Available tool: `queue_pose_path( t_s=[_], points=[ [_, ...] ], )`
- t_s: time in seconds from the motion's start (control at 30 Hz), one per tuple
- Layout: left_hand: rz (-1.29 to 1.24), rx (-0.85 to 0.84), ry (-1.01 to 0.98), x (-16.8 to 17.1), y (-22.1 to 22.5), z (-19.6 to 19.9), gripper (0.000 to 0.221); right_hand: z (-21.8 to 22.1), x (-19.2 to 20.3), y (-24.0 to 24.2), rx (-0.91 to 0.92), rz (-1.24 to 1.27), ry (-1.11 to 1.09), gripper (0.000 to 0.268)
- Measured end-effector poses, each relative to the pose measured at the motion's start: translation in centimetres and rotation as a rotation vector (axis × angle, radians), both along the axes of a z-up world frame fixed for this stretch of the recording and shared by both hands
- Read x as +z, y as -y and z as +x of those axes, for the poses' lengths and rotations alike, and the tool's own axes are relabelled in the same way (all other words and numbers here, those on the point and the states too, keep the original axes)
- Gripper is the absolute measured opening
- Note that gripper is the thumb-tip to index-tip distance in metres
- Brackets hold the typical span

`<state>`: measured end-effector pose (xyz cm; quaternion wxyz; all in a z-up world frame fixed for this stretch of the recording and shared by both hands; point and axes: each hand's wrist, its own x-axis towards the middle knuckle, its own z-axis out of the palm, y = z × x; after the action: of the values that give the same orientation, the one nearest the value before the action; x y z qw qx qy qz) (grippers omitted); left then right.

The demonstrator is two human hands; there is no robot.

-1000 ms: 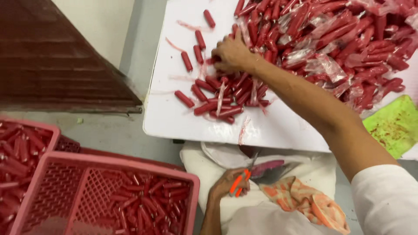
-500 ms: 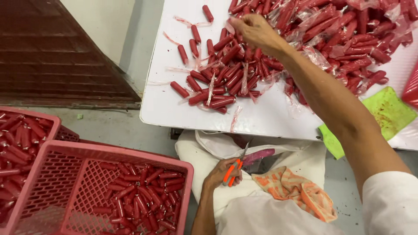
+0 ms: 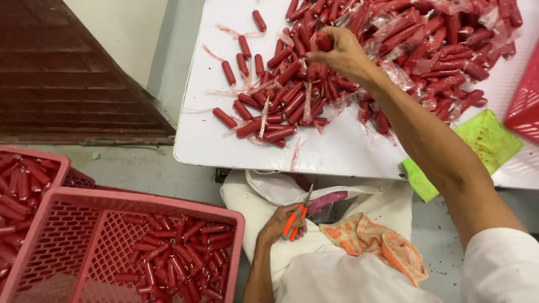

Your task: The person uses scissors to cut the plastic casing connecting individual hot dogs, separating them and placing them into a pink crate.

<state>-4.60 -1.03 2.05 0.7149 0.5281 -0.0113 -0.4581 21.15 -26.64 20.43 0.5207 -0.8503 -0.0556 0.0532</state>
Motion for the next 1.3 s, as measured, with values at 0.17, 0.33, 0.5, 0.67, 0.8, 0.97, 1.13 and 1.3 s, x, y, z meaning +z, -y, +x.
queue_pose_path(
  t_s=[0.17,0.33,0.5,0.67,0.8,0.97,1.13,1.3],
  points=[
    [-0.003,0.01,-0.008,-0.6,0.1,-0.2,0.04,0.3,0.2,0.9,-0.089,-0.353,-0.223,0.048],
    [0.015,0.028,-0.04,-0.4,0.3,-0.1,0.057,-0.9,5.4,0.4,-0.066,-0.187,-0.266,0.032],
    [0.003,0.019,-0.023,-0.2,0.3,0.1,0.039,2.1,2.8,-0.2,-0.133,0.154,-0.112,0.029],
    [-0.007,0.024,-0.013,0.2,0.0,0.1,0.052,6.4,-5.8,1.3,0.159,-0.673,-0.037,0.034],
    [0.015,0.011,-0.04,0.2,-0.2,0.3,0.051,8.9,-9.1,3.0,0.358,-1.045,0.08,0.022],
    [0.01,0.017,-0.031,0.3,0.0,0.4,0.053,9.7,-9.3,3.6,0.399,-1.087,0.414,0.012],
    [0.01,0.023,-0.048,-0.6,0.0,0.2,0.029,8.8,-6.8,4.8,0.355,-1.136,0.614,0.031],
    [0.033,0.03,-0.073,-0.7,0.2,0.4,0.052,7.3,-9.1,7.4,0.576,-1.36,0.794,0.018]
  ],
)
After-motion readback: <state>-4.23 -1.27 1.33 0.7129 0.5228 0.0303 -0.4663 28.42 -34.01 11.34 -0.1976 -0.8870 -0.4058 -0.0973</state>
